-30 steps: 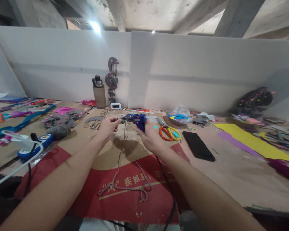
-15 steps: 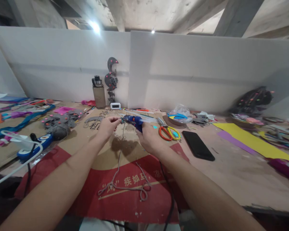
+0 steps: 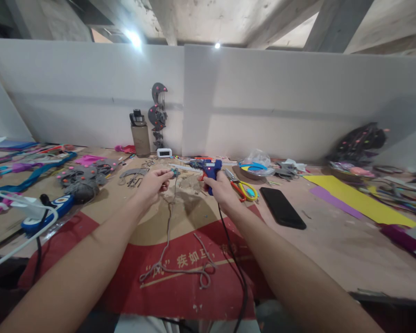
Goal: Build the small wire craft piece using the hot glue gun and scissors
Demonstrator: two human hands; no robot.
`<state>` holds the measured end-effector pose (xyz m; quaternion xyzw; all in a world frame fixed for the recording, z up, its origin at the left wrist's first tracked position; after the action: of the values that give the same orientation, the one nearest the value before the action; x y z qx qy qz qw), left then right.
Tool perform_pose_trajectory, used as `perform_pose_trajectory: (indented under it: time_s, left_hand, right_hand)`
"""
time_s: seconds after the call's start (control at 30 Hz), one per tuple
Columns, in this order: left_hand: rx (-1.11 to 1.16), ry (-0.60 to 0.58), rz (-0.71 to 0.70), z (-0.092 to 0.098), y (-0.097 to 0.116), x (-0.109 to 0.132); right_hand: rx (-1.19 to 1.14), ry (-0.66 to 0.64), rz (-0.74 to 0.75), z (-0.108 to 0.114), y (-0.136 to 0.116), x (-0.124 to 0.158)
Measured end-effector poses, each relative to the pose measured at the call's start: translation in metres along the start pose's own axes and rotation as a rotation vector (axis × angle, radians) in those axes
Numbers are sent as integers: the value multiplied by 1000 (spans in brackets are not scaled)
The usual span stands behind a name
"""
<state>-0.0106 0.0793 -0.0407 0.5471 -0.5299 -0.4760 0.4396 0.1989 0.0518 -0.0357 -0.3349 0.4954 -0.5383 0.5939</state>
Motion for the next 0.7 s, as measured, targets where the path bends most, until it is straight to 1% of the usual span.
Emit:
perform_pose_trajectory:
  time_s: [0.03, 0.13, 0.2, 0.23, 0.3, 0.37, 0.43, 0.5, 0.53, 0.6, 0.67, 0.7]
  left_hand:
    - [3, -13, 6, -2, 0, 1]
    - [-14, -45, 4, -8, 2, 5]
    - [-16, -58, -11, -11, 5, 7]
    - [-13, -63, -21, -12, 6, 7]
    - [-9, -70, -42, -13, 9, 8]
    - [-15, -80, -57, -14, 10, 9]
    - [-29, -92, -63, -15, 9, 9]
    - [-53, -103, -61, -17, 7, 9]
    - [-69, -105, -56, -17, 5, 9]
    - [-106, -116, -46, -19, 2, 9]
    - [-140, -138, -45, -23, 1, 11]
    - [-155, -149, -48, -24, 1, 12]
  right_hand:
    - [100, 19, -39, 2, 8, -5]
    - [558, 20, -91, 6, 26, -14]
    - [735, 2, -96, 7, 32, -14]
    - [767, 0, -77, 8, 32, -12]
    - [806, 22, 30, 9, 24, -7]
    - [889, 76, 162, 11, 10, 0]
    - [953, 143, 236, 15, -3, 6]
    - [916, 168, 247, 15, -12, 7]
    - [847, 143, 251, 12, -15, 7]
    - [626, 22, 240, 1, -17, 6]
    - [368, -108, 199, -14, -16, 8]
    - [252, -148, 171, -20, -15, 9]
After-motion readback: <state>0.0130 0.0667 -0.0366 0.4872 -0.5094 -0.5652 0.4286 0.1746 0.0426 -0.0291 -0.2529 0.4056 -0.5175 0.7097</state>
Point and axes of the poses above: each hand's wrist, its own x-axis away from the middle knuckle, its own z-axis out of the back of the hand, y = z × x, the point moved 7 cm from there along -x, towards the middle knuckle, and after that the axes turned 2 degrees about x, right-handed, at the moved point
